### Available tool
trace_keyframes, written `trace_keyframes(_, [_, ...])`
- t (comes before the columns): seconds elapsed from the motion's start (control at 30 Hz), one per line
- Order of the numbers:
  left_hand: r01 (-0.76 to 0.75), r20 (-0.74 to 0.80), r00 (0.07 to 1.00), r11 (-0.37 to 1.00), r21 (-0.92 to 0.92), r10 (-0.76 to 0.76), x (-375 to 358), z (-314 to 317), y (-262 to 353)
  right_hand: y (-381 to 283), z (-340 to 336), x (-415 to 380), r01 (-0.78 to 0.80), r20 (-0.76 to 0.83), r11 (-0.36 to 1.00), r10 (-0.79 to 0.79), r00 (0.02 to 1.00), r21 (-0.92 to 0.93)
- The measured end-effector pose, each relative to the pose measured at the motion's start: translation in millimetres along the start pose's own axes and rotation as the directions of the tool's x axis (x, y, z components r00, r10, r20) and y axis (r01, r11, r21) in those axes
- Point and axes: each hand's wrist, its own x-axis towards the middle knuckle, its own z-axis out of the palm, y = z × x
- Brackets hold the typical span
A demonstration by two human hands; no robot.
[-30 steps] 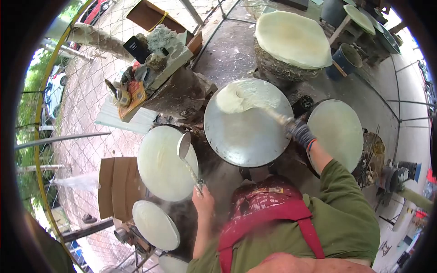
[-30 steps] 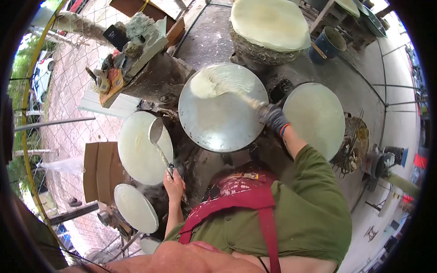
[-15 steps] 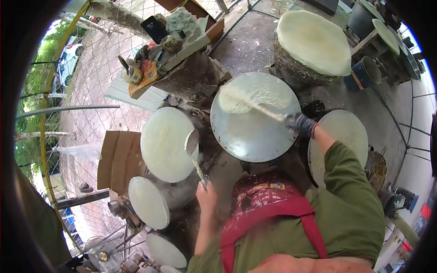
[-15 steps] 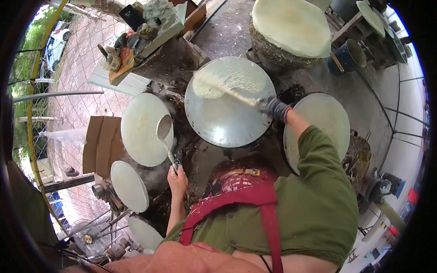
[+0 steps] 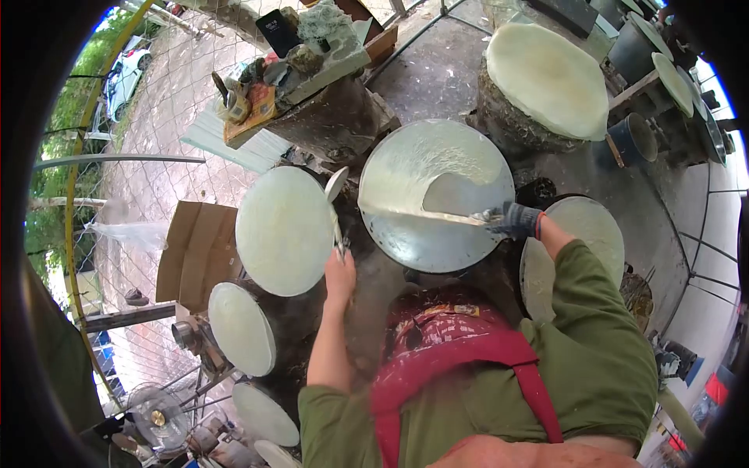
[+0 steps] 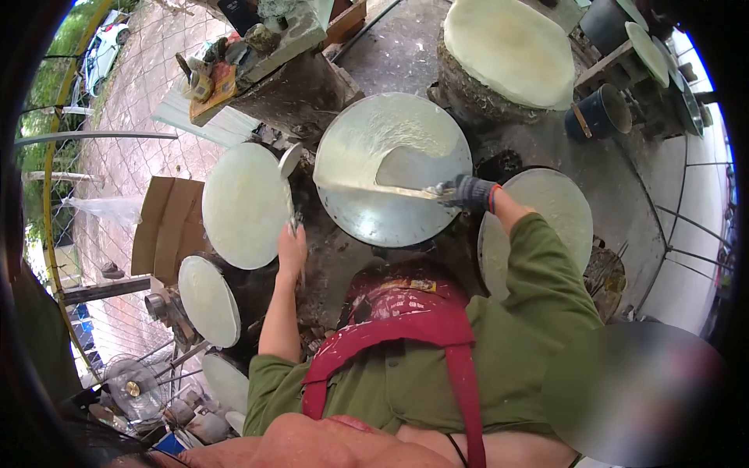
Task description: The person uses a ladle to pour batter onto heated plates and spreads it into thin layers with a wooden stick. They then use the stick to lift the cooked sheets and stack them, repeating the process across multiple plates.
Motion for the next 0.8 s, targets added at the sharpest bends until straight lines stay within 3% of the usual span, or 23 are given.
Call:
trace_keyframes(0.03, [-0.015,0.02,1.0,0.999,0.052,0.014,13,5,4,-33,-31,-4,-0.372,0.099,0.87,0.36,0.928,0.324])
trace_keyframes(0.07, [-0.03,0.043,0.999,0.994,0.105,0.025,23,9,8,-51,-47,-7,-0.661,0.304,0.511,0.614,0.728,0.55])
trace_keyframes(0.1, [-0.044,0.069,0.997,0.986,0.158,0.033,29,12,10,-8,-37,-20,-0.503,0.176,0.629,0.508,0.843,0.593])
trace_keyframes(0.2, [-0.124,0.168,0.983,0.953,0.276,0.079,35,18,12,16,-33,3,-0.571,-0.095,0.783,0.606,0.79,0.245])
trace_keyframes(0.23, [-0.127,0.195,0.978,0.94,0.317,0.066,30,16,14,29,-22,11,-0.594,-0.032,0.803,0.595,0.803,0.045])
trace_keyframes(0.27, [-0.13,0.225,0.973,0.924,0.359,0.049,21,12,15,38,-12,8,-0.625,0.097,0.763,0.618,0.78,0.166])
trace_keyframes(0.33, [-0.133,0.286,0.958,0.894,0.429,0.005,-3,-3,14,-7,-22,24,-0.695,0.354,0.611,0.598,0.719,0.379])
trace_keyframes(0.37, [-0.131,0.308,0.951,0.883,0.451,-0.017,-17,-12,13,-6,-11,19,-0.702,0.37,0.631,0.597,0.712,0.331])
trace_keyframes(0.47, [-0.152,0.392,0.918,0.87,0.469,-0.052,-63,-36,13,-43,-5,-15,-0.73,0.512,0.547,0.525,0.68,0.409])
trace_keyframes(0.53, [-0.146,0.465,0.881,0.887,0.438,-0.085,-94,-47,20,-82,0,-46,-0.682,0.408,0.566,0.547,0.731,0.463])
trace_keyframes(0.6, [-0.142,0.506,0.856,0.897,0.419,-0.101,-121,-37,7,-136,2,-66,-0.657,0.362,0.334,0.625,0.691,0.676])
trace_keyframes(0.63, [-0.17,0.533,0.845,0.915,0.366,-0.056,-132,-31,1,-134,41,-90,-0.596,0.362,0.168,0.656,0.662,0.785])
trace_keyframes(0.73, [-0.214,0.594,0.801,0.963,0.164,0.077,-128,-36,-2,-198,90,-81,-0.253,0.413,-0.34,0.579,0.703,0.906])
trace_keyframes(0.8, [-0.082,0.51,0.855,0.996,-0.043,0.092,-118,-63,11,-187,148,-51,-0.058,0.201,-0.359,0.373,0.906,0.931])
